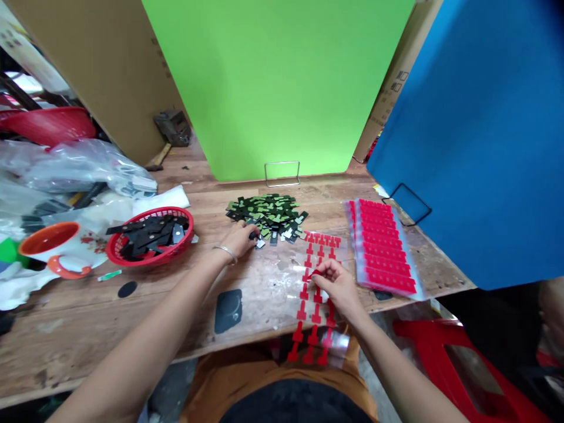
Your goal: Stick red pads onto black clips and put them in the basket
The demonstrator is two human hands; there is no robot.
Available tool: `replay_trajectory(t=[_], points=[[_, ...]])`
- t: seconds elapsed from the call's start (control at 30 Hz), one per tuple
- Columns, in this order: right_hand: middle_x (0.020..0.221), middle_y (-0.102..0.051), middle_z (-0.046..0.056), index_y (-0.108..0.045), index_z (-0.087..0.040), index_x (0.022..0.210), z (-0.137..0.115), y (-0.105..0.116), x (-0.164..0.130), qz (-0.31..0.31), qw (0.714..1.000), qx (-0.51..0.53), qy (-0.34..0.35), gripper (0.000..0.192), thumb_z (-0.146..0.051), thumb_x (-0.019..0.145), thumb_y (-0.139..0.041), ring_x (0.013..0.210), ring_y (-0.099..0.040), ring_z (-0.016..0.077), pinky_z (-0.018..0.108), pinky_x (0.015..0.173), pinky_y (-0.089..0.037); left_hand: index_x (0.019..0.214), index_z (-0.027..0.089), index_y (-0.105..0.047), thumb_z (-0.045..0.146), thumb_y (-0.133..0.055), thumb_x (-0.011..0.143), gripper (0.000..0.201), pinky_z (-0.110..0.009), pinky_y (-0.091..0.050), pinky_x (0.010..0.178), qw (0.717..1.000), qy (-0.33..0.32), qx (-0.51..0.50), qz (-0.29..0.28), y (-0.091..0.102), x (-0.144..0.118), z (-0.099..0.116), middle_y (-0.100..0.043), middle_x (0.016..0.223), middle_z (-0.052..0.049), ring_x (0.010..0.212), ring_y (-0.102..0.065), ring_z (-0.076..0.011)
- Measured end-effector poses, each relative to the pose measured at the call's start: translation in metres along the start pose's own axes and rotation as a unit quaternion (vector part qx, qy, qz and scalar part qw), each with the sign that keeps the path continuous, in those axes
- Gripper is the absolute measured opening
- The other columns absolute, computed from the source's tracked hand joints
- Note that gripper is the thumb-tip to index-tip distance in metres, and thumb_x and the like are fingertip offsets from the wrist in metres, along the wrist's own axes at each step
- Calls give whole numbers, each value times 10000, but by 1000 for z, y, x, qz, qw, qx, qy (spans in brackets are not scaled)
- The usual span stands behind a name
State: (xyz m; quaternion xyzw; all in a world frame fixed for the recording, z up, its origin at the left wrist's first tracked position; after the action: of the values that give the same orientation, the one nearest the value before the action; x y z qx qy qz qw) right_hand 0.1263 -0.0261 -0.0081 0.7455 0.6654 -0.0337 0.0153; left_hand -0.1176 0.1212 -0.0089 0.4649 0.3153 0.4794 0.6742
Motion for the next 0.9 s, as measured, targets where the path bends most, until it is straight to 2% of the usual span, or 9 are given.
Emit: replay_trajectory(t=[0.17, 0.3, 0.4, 0.47, 0.63, 0.67, 0.77, 0.8, 0.9], points=[[638, -553, -35, -530, -180, 707, 11, 0, -1, 22, 1000, 17, -7, 183, -236, 623, -682, 569, -511, 102, 215, 544, -402, 703, 184, -620, 286, -694, 573, 181, -287, -358, 763, 998, 23, -65, 7, 6, -8, -3, -518, 790, -36, 823, -472, -207], [655, -542, -39, -528, -180, 722, 17, -2, -2, 36, 999, 21, -2, 187, -212, 623, -684, 592, -509, 96, 207, 560, -400, 663, 181, -575, 256, -689, 569, 166, -260, -360, 673, 988, 52, -143, 19, 5, -20, -4, -560, 663, 6, 691, -498, -170], [658, -532, -43, -524, -181, 724, 19, -4, -3, 41, 999, 27, 1, 186, -203, 626, -681, 595, -505, 93, 205, 564, -400, 679, 179, -578, 261, -676, 590, 155, -249, -366, 621, 973, 84, -213, 35, 3, -33, -2, -561, 604, 21, 635, -516, -159], [661, -531, -43, -523, -182, 724, 20, -3, -4, 44, 999, 28, 4, 182, -204, 630, -678, 598, -507, 95, 207, 566, -403, 684, 174, -579, 301, -659, 628, 160, -249, -394, 613, 950, 112, -290, 37, -3, -44, 5, -579, 606, 14, 639, -546, -160], [675, -526, -43, -511, -185, 724, 20, -4, -5, 61, 998, 34, 5, 193, -199, 625, -676, 608, -509, 95, 208, 579, -407, 786, 142, -547, 336, -566, 746, 198, -293, -503, 606, 852, 181, -491, -7, -36, -78, 54, -640, 687, -44, 603, -612, -148], [671, -522, -45, -503, -187, 726, 20, -5, -5, 63, 997, 39, 1, 201, -196, 622, -675, 599, -504, 93, 206, 569, -403, 796, 137, -545, 302, -593, 732, 184, -300, -517, 625, 817, 197, -541, -26, -45, -85, 68, -654, 734, -63, 623, -625, -148], [659, -519, -46, -486, -190, 734, 18, -9, -7, 57, 997, 43, -1, 206, -180, 628, -662, 581, -495, 92, 204, 550, -399, 836, 118, -564, 99, -683, 609, 257, -291, -528, 705, 653, 247, -710, -92, -70, -102, 105, -667, 820, -92, 693, -649, -153], [662, -523, -43, -485, -191, 737, 18, -11, -8, 51, 998, 41, 1, 198, -176, 635, -654, 583, -498, 94, 206, 552, -402, 846, 111, -575, 47, -679, 582, 291, -278, -526, 713, 618, 251, -738, -105, -75, -105, 115, -668, 817, -92, 698, -652, -154], [673, -527, -37, -488, -193, 750, 16, -16, -11, 32, 999, 31, 13, 171, -171, 659, -632, 580, -501, 94, 208, 545, -410, 831, 101, -598, -3, -648, 569, 286, -245, -527, 680, 603, 246, -750, -115, -80, -108, 129, -672, 778, -84, 660, -653, -145]])
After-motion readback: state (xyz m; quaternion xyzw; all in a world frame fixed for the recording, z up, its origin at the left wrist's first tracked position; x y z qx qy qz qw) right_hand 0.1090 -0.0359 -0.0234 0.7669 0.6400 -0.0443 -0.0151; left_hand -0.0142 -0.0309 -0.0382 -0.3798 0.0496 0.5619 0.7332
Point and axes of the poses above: each hand's wrist, its own x-axis towards the middle knuckle, its own y-axis out of the back of the hand, z = x × y, the point moved 6 cm from there along x, towards the middle knuckle
